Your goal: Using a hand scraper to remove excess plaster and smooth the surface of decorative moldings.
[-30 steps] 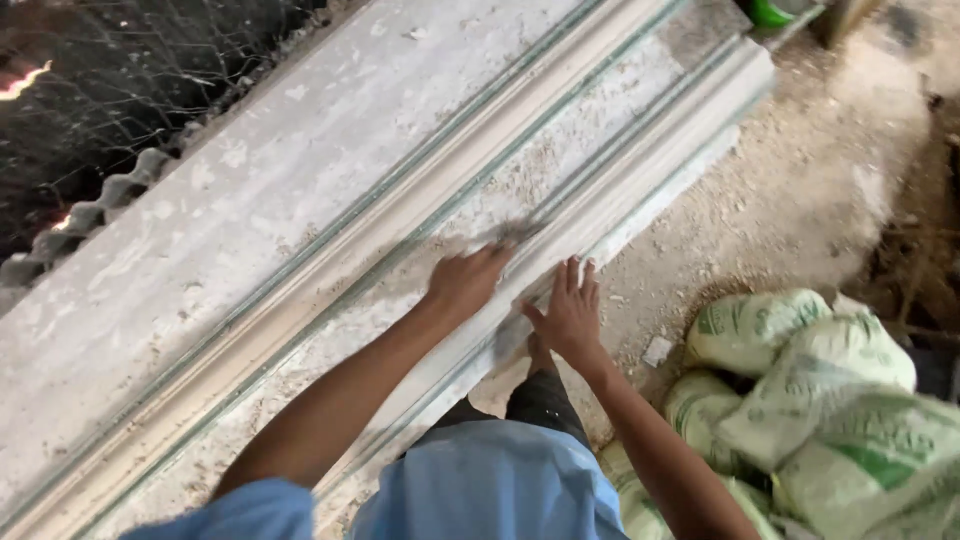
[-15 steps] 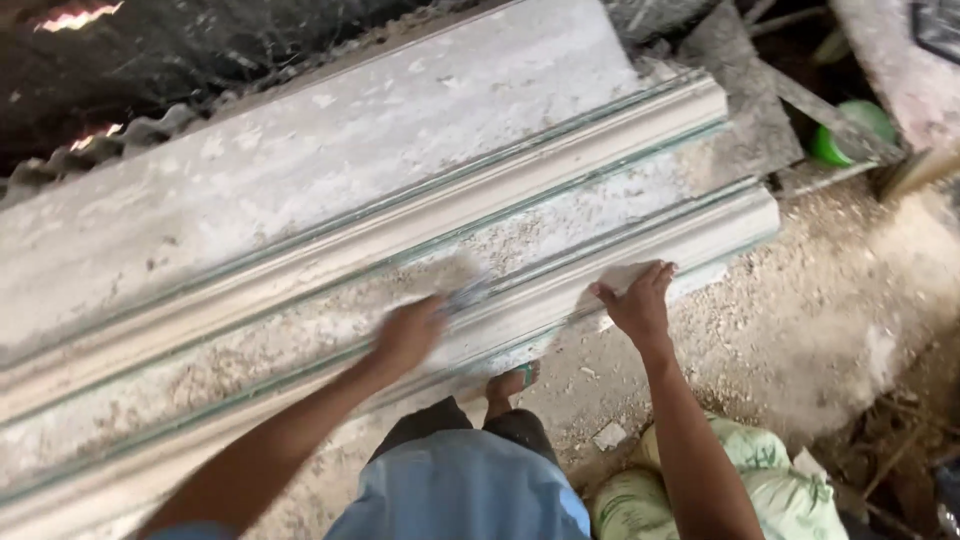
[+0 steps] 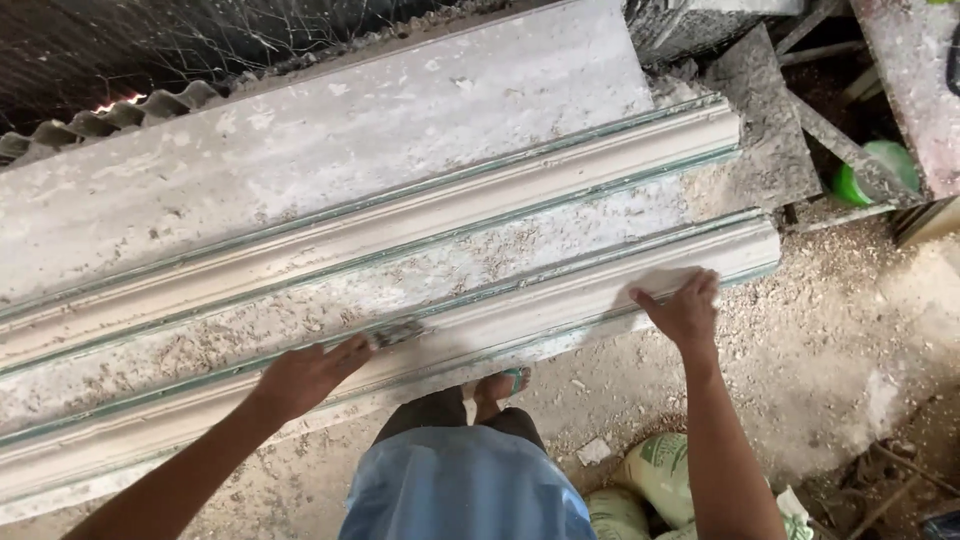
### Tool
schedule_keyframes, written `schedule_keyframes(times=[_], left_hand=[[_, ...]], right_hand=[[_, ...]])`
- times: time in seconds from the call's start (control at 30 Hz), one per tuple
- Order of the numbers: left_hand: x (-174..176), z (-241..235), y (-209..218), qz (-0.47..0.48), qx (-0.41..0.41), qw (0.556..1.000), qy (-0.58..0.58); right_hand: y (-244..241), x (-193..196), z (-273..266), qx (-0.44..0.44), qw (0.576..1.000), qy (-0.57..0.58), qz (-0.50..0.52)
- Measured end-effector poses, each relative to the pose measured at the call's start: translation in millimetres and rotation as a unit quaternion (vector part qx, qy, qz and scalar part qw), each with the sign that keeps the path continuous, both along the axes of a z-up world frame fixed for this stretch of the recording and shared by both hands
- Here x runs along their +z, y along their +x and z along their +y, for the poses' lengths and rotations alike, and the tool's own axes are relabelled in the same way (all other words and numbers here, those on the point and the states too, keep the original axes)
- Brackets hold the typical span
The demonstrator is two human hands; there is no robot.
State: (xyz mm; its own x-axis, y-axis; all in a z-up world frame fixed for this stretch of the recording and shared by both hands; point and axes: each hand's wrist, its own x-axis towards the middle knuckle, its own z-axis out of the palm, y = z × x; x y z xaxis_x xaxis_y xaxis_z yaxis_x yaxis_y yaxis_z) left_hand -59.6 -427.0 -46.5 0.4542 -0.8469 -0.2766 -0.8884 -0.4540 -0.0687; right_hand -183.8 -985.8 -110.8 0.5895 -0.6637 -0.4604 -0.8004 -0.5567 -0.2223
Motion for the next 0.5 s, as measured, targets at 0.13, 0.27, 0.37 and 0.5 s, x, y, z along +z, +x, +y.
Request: schedule_keyframes(times=[0.13,0.27,0.37,0.5], left_hand=[[-23,-47,11,0.019,-0.047,0.998,-0.049],[-52,-214,10,-0.021,-0.076,0.974,-0.212],[-59,-271,11,-0.01,-0.088,0.964,-0.249],[-27,-211,21,0.129,-0.087,0.976,-0.153]], right_hand=[[6,-21,-5,-0.002,0.995,0.068,-0.078],[1,-35,0,-0.012,0.996,0.05,-0.074],[-1,-22,4,-0.019,0.994,0.055,-0.09],[-3,-7,10,-0.029,0.992,0.075,-0.097]])
